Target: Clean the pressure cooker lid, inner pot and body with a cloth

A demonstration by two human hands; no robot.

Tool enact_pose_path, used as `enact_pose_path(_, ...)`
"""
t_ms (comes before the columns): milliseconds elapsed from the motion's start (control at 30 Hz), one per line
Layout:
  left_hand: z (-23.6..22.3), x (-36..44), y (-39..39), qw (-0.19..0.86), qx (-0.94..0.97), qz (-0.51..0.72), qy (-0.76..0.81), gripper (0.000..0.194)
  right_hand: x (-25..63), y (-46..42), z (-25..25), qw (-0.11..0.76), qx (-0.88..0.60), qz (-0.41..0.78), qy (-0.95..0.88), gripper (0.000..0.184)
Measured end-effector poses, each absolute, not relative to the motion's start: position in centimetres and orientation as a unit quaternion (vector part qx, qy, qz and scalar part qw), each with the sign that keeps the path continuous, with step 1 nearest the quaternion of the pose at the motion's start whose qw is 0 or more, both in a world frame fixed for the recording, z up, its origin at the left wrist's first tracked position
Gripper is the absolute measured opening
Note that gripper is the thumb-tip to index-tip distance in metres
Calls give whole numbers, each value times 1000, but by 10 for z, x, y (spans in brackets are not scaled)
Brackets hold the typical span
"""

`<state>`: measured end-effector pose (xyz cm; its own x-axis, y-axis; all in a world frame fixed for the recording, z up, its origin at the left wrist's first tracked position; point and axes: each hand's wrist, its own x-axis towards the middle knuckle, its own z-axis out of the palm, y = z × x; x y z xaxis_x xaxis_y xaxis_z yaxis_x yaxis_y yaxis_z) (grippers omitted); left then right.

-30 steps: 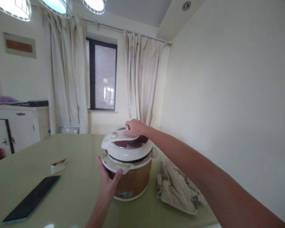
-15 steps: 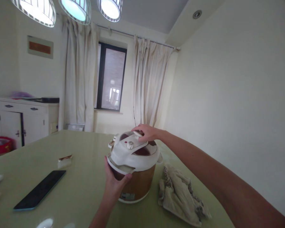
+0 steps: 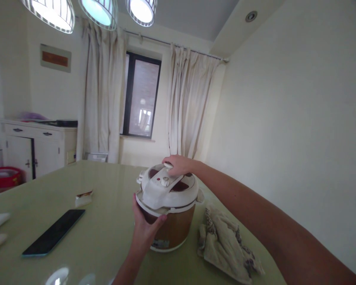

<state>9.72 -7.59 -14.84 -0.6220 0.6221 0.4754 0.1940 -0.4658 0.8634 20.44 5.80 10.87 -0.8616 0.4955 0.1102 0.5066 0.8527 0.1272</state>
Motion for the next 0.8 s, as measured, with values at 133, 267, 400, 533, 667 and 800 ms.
enact_pose_path(133, -147, 98, -77, 143, 405, 757, 493, 136, 193, 41, 93, 52, -380, -144, -912, 48)
enact_pose_path(267, -145, 97, -79, 162, 409, 759, 480, 136, 181, 35, 79, 79, -417, -167, -890, 51)
enact_pose_path(400, -146, 94, -78, 158, 417, 754, 482, 136, 172, 36, 77, 65, -449, -145, -879, 44)
enact_pose_path(533, -147, 94, -78, 157, 414, 755, 484, 136, 171, 36, 74, 73, -451, -141, -878, 42)
enact_pose_path(667, -149, 95, -76, 158, 413, 759, 478, 134, 176, 39, 66, 103, -458, -140, -872, 46)
enact_pose_path(800, -160, 79, -71, 136, 438, 753, 472, 131, 182, 42, 64, 117, -438, -147, -879, 50)
